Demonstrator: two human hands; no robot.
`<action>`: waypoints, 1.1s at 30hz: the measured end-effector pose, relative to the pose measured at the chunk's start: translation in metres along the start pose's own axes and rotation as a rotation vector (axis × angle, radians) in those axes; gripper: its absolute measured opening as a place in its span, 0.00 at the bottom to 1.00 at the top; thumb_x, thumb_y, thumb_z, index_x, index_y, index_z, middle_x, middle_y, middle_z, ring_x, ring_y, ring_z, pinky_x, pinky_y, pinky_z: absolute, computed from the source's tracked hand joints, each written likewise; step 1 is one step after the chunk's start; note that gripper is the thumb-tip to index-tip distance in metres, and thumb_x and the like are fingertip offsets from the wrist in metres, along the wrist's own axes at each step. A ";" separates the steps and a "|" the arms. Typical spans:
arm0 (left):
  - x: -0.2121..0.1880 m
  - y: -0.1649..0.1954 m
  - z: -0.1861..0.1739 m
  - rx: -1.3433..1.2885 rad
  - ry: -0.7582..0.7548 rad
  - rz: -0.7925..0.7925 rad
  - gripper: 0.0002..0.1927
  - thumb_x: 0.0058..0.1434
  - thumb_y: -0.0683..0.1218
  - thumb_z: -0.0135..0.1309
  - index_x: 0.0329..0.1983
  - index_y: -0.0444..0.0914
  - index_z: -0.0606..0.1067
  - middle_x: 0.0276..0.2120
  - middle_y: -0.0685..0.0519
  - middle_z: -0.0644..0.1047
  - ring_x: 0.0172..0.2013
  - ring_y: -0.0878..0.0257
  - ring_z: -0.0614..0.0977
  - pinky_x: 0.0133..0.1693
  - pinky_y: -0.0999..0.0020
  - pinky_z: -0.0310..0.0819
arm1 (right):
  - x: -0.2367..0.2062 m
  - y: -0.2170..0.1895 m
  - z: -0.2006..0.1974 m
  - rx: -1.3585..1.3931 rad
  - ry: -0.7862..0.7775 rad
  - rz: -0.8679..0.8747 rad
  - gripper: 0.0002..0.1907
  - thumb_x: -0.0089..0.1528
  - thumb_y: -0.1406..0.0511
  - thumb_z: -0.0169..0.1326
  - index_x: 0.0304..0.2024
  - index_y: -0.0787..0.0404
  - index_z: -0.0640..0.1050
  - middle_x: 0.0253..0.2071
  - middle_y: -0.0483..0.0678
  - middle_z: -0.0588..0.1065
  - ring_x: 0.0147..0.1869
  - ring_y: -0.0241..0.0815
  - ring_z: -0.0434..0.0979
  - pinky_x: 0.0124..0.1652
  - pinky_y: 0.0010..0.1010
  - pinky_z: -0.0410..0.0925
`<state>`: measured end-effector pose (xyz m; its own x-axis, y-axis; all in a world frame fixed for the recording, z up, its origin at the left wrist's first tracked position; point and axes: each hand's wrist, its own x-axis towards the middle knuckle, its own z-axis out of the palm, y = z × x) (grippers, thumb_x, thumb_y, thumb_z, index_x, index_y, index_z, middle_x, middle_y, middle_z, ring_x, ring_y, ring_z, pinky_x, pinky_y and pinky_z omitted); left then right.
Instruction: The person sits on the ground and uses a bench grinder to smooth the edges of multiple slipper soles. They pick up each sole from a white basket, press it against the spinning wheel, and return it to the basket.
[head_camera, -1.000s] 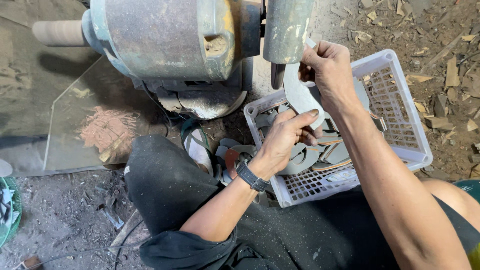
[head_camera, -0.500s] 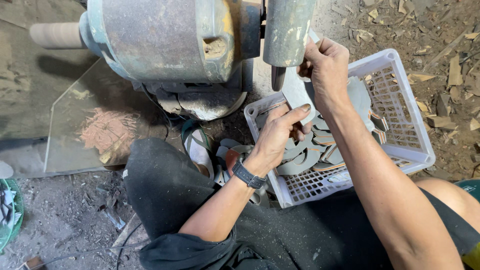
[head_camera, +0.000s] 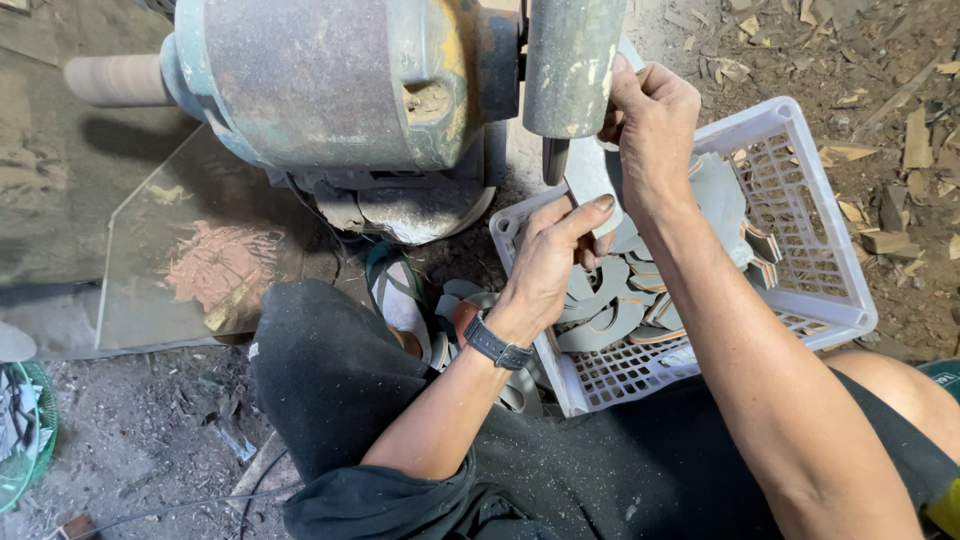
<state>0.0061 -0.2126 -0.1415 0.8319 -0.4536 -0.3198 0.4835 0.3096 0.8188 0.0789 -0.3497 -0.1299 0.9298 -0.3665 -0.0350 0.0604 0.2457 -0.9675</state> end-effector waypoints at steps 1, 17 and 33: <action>0.000 0.001 0.000 0.003 0.006 0.000 0.11 0.68 0.50 0.53 0.36 0.39 0.77 0.26 0.58 0.73 0.28 0.71 0.70 0.31 0.74 0.63 | 0.000 0.000 0.000 -0.001 -0.001 -0.005 0.19 0.70 0.60 0.59 0.27 0.61 0.73 0.22 0.43 0.72 0.23 0.31 0.68 0.26 0.23 0.62; 0.005 0.000 -0.002 -0.006 0.050 0.007 0.11 0.67 0.51 0.55 0.36 0.39 0.77 0.24 0.59 0.72 0.26 0.72 0.68 0.30 0.75 0.59 | 0.007 0.015 -0.004 0.052 0.010 -0.011 0.17 0.70 0.58 0.58 0.32 0.63 0.77 0.27 0.44 0.76 0.25 0.30 0.71 0.26 0.23 0.66; -0.006 -0.025 -0.001 -0.114 -0.031 -0.059 0.11 0.68 0.48 0.55 0.40 0.34 0.77 0.30 0.49 0.80 0.27 0.70 0.72 0.33 0.75 0.67 | -0.010 0.010 -0.013 -0.137 -0.073 0.038 0.17 0.69 0.60 0.58 0.29 0.62 0.74 0.23 0.45 0.74 0.24 0.31 0.72 0.26 0.23 0.63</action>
<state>-0.0111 -0.2172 -0.1606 0.7932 -0.4988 -0.3493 0.5607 0.3742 0.7387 0.0652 -0.3548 -0.1425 0.9546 -0.2922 -0.0585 -0.0204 0.1317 -0.9911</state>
